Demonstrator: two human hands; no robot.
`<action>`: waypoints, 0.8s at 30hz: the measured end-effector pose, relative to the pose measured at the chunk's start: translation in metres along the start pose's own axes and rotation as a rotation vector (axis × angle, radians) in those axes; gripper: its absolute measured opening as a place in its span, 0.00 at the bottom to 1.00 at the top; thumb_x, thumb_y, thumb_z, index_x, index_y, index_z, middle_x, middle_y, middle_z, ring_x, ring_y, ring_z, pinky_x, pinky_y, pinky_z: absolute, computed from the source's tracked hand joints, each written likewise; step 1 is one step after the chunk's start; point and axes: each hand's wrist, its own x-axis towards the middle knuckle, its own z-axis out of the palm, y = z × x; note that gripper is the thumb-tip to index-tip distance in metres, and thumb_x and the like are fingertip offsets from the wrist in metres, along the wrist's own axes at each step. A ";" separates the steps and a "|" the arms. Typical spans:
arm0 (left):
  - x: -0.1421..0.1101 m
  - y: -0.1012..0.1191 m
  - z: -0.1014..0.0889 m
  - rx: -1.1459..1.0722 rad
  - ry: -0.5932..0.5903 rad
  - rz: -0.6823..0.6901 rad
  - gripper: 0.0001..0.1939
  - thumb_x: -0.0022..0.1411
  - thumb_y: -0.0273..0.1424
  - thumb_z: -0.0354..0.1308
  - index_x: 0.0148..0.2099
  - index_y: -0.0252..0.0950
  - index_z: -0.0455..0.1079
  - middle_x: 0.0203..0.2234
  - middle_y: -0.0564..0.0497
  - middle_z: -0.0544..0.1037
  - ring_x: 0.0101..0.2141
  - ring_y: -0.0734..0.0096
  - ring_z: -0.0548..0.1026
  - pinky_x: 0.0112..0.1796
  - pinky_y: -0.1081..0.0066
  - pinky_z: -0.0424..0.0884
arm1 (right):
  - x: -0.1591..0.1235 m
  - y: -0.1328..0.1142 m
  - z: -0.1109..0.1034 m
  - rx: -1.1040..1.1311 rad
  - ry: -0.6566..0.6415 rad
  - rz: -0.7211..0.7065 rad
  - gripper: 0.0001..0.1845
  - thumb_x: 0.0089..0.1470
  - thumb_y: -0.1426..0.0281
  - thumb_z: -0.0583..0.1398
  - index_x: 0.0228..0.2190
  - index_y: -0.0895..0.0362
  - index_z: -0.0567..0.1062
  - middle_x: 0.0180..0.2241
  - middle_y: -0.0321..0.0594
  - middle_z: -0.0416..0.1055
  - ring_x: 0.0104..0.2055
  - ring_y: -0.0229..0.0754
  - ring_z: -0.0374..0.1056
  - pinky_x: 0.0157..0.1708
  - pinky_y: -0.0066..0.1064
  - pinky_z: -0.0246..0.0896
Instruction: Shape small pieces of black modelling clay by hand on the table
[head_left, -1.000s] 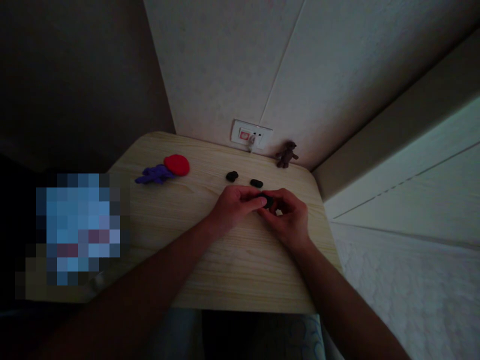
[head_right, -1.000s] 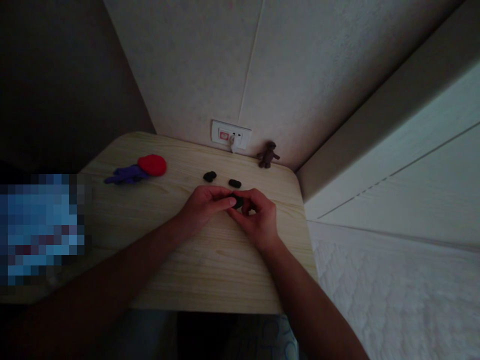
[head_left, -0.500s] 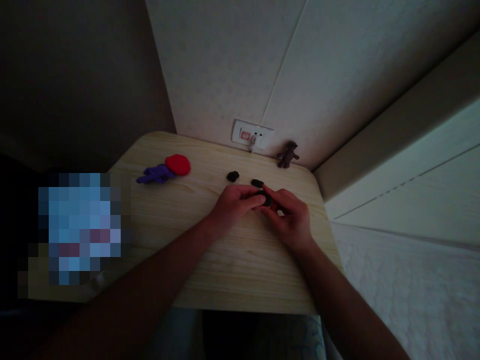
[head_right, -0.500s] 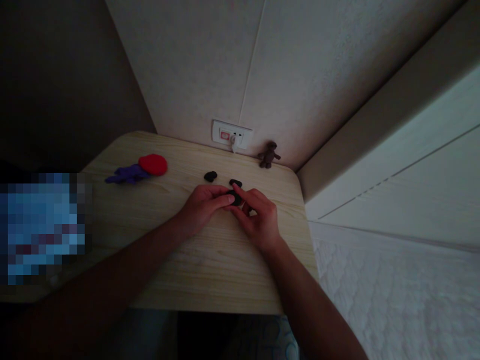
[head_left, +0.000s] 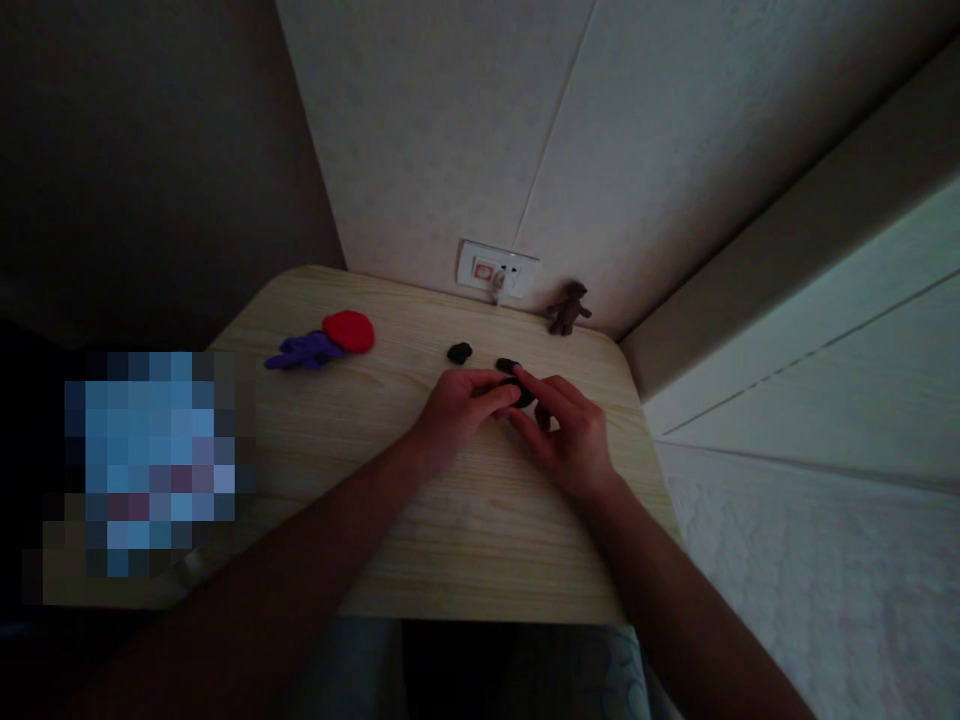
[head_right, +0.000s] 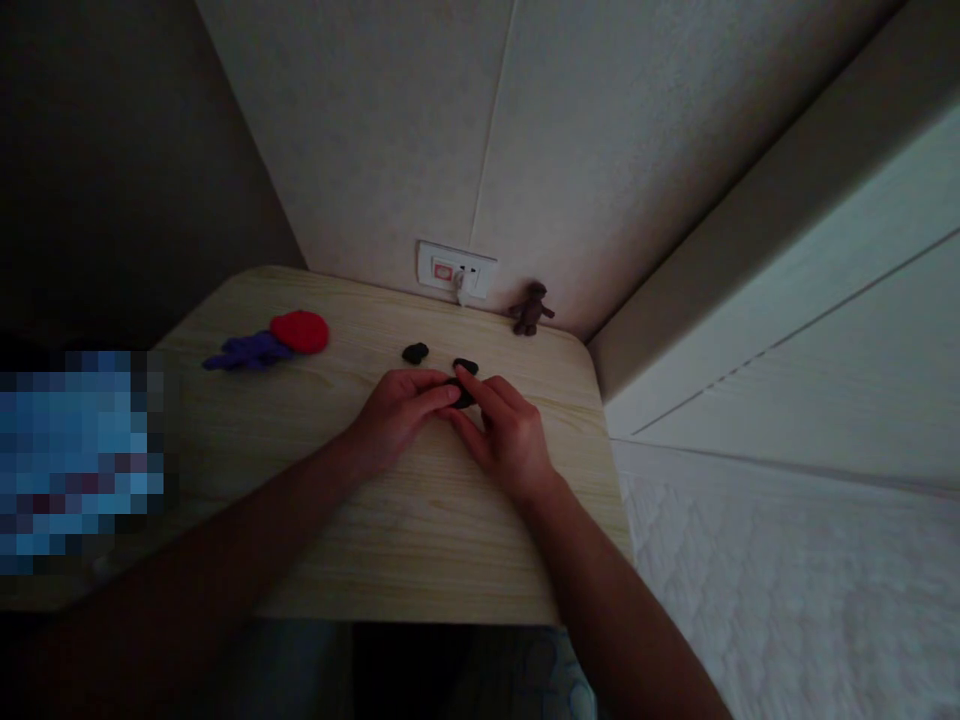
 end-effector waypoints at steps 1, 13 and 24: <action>0.000 0.000 0.000 -0.003 -0.003 0.007 0.09 0.57 0.36 0.67 0.33 0.35 0.80 0.27 0.52 0.79 0.31 0.71 0.73 0.35 0.70 0.67 | -0.001 0.000 0.001 0.043 0.012 0.023 0.26 0.61 0.67 0.65 0.60 0.51 0.73 0.33 0.38 0.72 0.27 0.36 0.65 0.28 0.30 0.67; -0.002 0.007 0.002 -0.015 -0.040 0.022 0.09 0.55 0.35 0.69 0.37 0.37 0.83 0.33 0.50 0.84 0.34 0.68 0.78 0.40 0.68 0.72 | -0.006 0.009 0.017 0.600 0.095 0.436 0.25 0.49 0.66 0.73 0.51 0.46 0.81 0.35 0.37 0.75 0.29 0.35 0.65 0.28 0.30 0.64; 0.000 0.005 0.003 -0.135 -0.001 -0.026 0.13 0.50 0.34 0.74 0.37 0.34 0.79 0.31 0.49 0.83 0.32 0.69 0.79 0.38 0.67 0.73 | -0.005 0.005 0.012 0.478 0.124 0.380 0.24 0.51 0.67 0.72 0.51 0.46 0.81 0.33 0.36 0.72 0.27 0.35 0.62 0.25 0.29 0.61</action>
